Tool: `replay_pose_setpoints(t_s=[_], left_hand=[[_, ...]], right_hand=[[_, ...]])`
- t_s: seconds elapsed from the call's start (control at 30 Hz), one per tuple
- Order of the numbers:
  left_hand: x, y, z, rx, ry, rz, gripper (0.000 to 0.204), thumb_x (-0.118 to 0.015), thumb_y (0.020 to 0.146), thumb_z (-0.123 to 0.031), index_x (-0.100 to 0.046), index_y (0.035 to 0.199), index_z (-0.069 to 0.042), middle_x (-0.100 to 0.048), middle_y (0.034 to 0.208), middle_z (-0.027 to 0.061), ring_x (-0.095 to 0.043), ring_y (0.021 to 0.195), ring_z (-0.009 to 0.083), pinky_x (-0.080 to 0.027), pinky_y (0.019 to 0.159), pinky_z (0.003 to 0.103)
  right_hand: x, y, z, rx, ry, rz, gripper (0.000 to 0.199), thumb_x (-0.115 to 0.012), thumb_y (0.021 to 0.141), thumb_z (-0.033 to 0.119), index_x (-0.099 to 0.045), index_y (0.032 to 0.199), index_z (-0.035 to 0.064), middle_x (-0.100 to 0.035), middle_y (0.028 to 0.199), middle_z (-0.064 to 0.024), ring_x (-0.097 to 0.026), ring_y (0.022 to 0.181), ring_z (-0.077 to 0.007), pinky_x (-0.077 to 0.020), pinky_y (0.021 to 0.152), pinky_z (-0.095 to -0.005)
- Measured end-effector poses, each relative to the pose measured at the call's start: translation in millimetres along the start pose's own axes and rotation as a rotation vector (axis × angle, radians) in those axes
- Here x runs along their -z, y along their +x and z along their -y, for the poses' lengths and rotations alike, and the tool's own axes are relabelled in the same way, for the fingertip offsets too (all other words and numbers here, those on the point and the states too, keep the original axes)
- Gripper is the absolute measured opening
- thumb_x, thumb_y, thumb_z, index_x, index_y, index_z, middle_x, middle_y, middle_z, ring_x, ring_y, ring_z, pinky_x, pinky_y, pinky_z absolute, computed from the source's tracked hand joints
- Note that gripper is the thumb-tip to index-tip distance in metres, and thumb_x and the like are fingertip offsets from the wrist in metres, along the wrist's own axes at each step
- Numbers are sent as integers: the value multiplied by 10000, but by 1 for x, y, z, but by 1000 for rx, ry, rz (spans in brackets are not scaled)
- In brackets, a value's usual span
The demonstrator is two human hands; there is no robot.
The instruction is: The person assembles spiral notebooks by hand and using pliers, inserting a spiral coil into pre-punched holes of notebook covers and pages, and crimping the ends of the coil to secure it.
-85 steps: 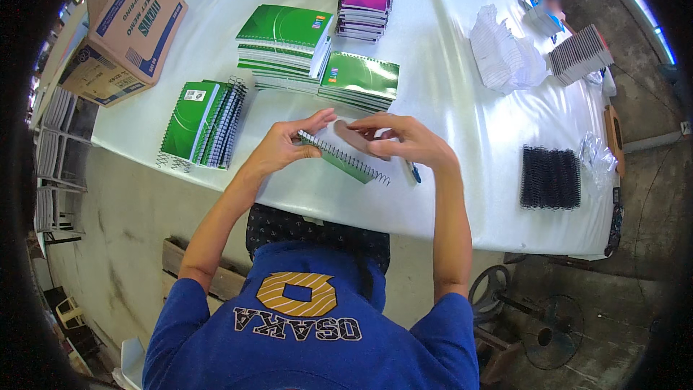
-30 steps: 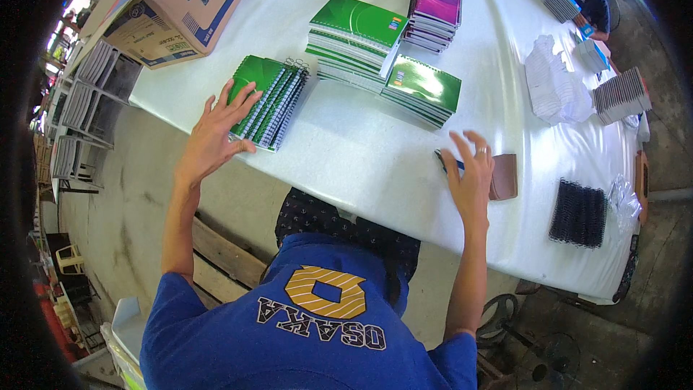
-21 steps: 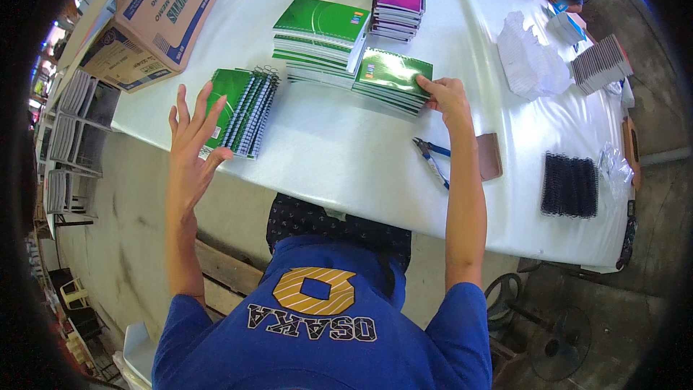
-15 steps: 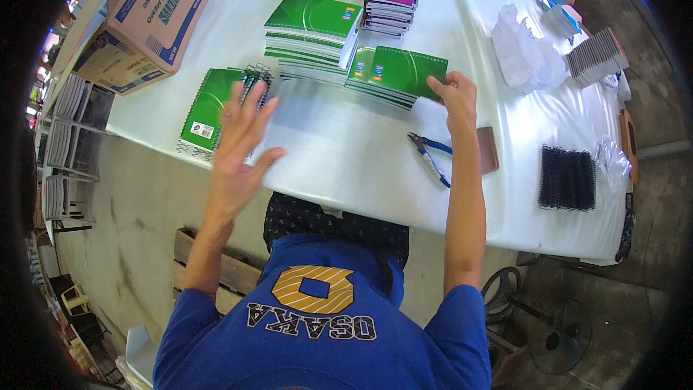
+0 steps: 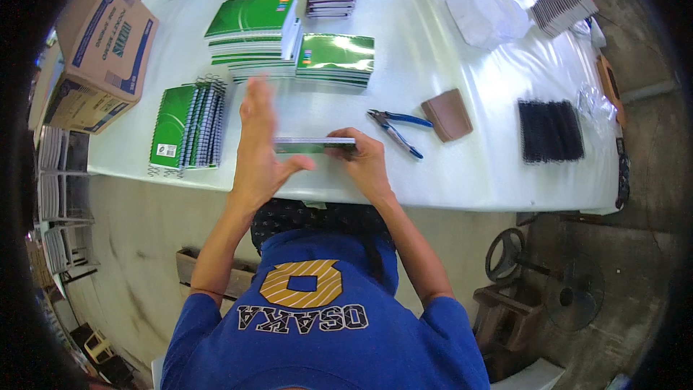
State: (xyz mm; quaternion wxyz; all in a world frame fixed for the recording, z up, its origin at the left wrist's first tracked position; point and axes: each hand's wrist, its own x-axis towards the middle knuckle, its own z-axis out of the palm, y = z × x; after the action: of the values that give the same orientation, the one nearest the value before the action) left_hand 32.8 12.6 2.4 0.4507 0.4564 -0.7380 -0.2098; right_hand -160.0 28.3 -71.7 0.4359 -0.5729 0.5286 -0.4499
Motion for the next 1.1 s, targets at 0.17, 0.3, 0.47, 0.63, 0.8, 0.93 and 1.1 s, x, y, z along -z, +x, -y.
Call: replay_pose_setpoints(t_s=[0.17, 0.3, 0.47, 0.63, 0.8, 0.93, 1.1], left_hand=[[-35, 9, -6, -210, 651, 451, 812, -624, 837, -495, -336, 1495, -119, -384, 1520, 135, -370, 1395, 340, -335, 1116, 478], [-35, 8, -6, -184, 581, 458, 579, -585, 899, -445, -465, 1410, -202, -617, 1278, 180, -642, 1099, 316, -521, 837, 464], [-39, 13, -13, -115, 572, 489, 555, -583, 900, -477, -486, 1389, -233, -676, 1135, 214, -710, 811, 339, -539, 608, 433], [-33, 8, -9, -76, 579, 499, 544, -584, 908, -475, -489, 1394, -250, -667, 1157, 220, -706, 799, 355, -533, 588, 431], [-35, 13, -12, -80, 593, 511, 552, -588, 909, -472, -489, 1406, -252, -660, 1173, 220, -701, 779, 364, -531, 580, 432], [-33, 11, -7, -74, 584, 511, 554, -588, 912, -473, -490, 1413, -257, -664, 1171, 209, -700, 757, 361, -533, 583, 433], [-35, 11, -9, -93, 553, 498, 548, -591, 914, -471, -493, 1412, -263, -670, 1157, 205, -698, 744, 360, -535, 584, 434]], right_hand=[[31, 8, 24, 235, -182, 32, 340, -773, 722, -30, -678, 1047, 5, -721, 975, -97, -678, 866, -147, -532, 772, -281], [161, 47, 5, 250, -418, -442, 126, -680, 801, 14, -707, 923, 28, -699, 860, -94, -650, 802, -199, -505, 724, -319], [325, 66, -69, -286, -1548, -819, 247, -740, 805, 279, -701, 946, 80, -653, 1033, -102, -607, 1021, -294, -441, 832, -463], [337, 74, -72, -205, -1672, -789, 149, -572, 892, 171, -660, 942, 61, -634, 993, -111, -622, 981, -290, -503, 823, -442], [359, 68, -68, -74, -1880, -451, 142, -567, 875, 145, -653, 933, 47, -634, 996, -108, -631, 946, -263, -498, 826, -411], [344, 61, -54, -87, -1778, -488, 155, -541, 878, 121, -667, 945, 62, -647, 1011, -100, -625, 974, -263, -484, 812, -433], [349, 61, -58, -140, -1784, -458, 190, -570, 913, 192, -670, 975, 43, -645, 1057, -115, -613, 1012, -281, -480, 821, -459]])
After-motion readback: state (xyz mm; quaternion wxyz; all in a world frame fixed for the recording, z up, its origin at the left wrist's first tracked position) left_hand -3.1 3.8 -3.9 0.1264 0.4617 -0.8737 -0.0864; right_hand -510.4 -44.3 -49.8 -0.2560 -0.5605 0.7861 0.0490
